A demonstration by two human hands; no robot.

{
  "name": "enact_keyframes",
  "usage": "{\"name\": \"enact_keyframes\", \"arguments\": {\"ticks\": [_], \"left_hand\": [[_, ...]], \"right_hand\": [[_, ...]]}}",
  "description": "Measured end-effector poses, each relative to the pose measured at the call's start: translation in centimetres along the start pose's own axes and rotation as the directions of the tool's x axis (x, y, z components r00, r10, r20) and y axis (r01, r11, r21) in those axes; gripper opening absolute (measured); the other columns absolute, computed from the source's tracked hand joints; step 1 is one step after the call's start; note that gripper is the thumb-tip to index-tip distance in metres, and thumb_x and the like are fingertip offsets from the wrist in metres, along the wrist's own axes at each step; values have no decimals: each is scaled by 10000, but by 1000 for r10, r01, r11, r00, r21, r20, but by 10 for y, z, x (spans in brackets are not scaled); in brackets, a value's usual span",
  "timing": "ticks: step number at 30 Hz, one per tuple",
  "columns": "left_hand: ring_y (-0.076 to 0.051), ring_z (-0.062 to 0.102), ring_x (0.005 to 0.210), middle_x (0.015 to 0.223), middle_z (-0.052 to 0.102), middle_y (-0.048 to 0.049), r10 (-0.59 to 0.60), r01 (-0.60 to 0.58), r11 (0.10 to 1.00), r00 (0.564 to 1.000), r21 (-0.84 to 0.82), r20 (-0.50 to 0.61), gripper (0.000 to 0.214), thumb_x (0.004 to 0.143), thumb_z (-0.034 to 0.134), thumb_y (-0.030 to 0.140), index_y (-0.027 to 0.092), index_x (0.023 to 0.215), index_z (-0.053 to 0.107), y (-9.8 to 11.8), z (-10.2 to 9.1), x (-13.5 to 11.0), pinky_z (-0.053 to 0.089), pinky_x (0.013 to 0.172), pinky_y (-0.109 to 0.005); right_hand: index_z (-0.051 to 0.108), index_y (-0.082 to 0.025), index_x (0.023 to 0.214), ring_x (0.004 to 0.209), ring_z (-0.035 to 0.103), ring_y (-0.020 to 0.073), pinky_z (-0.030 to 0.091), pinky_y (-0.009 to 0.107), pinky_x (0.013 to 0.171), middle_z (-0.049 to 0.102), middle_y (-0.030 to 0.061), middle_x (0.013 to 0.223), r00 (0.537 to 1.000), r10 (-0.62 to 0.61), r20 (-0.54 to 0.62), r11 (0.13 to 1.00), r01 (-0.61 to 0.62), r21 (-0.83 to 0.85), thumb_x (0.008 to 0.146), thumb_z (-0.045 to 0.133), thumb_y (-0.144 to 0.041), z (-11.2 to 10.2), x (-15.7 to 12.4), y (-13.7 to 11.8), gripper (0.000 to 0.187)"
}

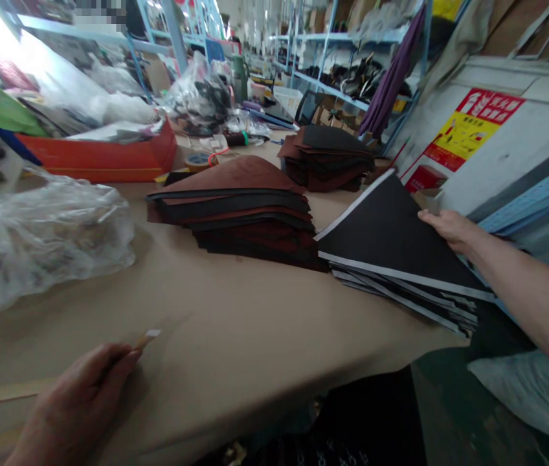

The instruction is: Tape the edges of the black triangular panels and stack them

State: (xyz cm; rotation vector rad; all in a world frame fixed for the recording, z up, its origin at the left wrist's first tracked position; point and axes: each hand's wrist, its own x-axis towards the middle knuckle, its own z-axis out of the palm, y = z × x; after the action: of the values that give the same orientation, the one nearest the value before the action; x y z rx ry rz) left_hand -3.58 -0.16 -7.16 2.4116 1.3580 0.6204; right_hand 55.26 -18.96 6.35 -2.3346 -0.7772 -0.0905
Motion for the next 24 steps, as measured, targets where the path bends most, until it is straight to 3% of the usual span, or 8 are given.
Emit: {"name": "enact_keyframes", "arguments": {"ticks": [4, 6, 8, 10, 12, 15, 18, 24], "left_hand": [[-186, 637, 577, 618, 647, 86, 1, -2, 998, 1000, -68, -16, 65, 777, 507, 403, 357, 745, 539, 20, -8, 4, 504, 581, -288], [-188, 637, 583, 628, 648, 70, -9, 7, 997, 1000, -79, -17, 56, 770, 520, 381, 342, 743, 549, 22, -9, 4, 509, 595, -289], [-190, 632, 586, 643, 650, 50, -13, 11, 997, 1000, -82, -23, 75, 774, 522, 379, 321, 739, 553, 21, -7, 3, 508, 598, -290], [-191, 628, 588, 649, 649, 29, 2, -3, 997, 1000, -80, -19, 111, 784, 518, 385, 295, 734, 557, 18, -5, 1, 504, 591, -289], [-189, 625, 583, 636, 643, 11, 25, -26, 996, 1000, -82, -9, 147, 799, 507, 387, 268, 735, 564, 15, -4, -1, 496, 579, -285], [-175, 620, 575, 635, 642, 4, 51, -53, 995, 998, -89, -26, 167, 826, 493, 371, 245, 744, 567, 12, -3, -2, 486, 586, -272], [-163, 616, 577, 651, 645, 10, 74, -79, 992, 996, -98, -52, 168, 843, 492, 371, 242, 762, 563, 11, -3, -2, 482, 604, -258], [-151, 591, 561, 624, 605, 12, 112, -116, 987, 993, -111, -39, 234, 862, 477, 409, 222, 749, 561, 9, 1, -1, 454, 568, -242]], "right_hand": [[639, -182, 1021, 965, 592, 179, 477, 303, 789, 616, 107, 1068, 996, 25, 82, 990, -13, -139, 888, 562, -299, 23, 6, 8, 193], [679, -126, 990, 915, 599, 198, 431, 314, 759, 659, 153, 967, 993, -60, 105, 987, 75, -145, 846, 603, -271, 43, 12, -18, 218], [689, -113, 1045, 852, 604, 188, 404, 304, 738, 687, 120, 898, 967, -206, 147, 970, 222, -96, 800, 635, -270, 69, 15, -62, 296], [694, -187, 1076, 817, 603, 151, 407, 256, 734, 695, 38, 911, 902, -381, 206, 918, 395, -31, 781, 641, -304, 97, 15, -117, 322], [682, -168, 1116, 794, 607, 154, 418, 249, 725, 692, 41, 922, 743, -608, 278, 766, 642, -41, 809, 594, -319, 122, 15, -170, 353], [675, -158, 1127, 828, 617, 183, 427, 264, 739, 686, 66, 937, 578, -692, 433, 543, 811, -217, 802, 588, -302, 149, 17, -226, 366], [720, -148, 993, 864, 624, 226, 431, 296, 762, 691, 95, 897, 531, -658, 534, 447, 846, -290, 743, 624, -227, 165, 24, -246, 279], [719, -118, 913, 866, 638, 251, 448, 307, 761, 699, 143, 886, 485, -603, 634, 338, 874, -348, 730, 609, -186, 174, 23, -248, 224]]}}
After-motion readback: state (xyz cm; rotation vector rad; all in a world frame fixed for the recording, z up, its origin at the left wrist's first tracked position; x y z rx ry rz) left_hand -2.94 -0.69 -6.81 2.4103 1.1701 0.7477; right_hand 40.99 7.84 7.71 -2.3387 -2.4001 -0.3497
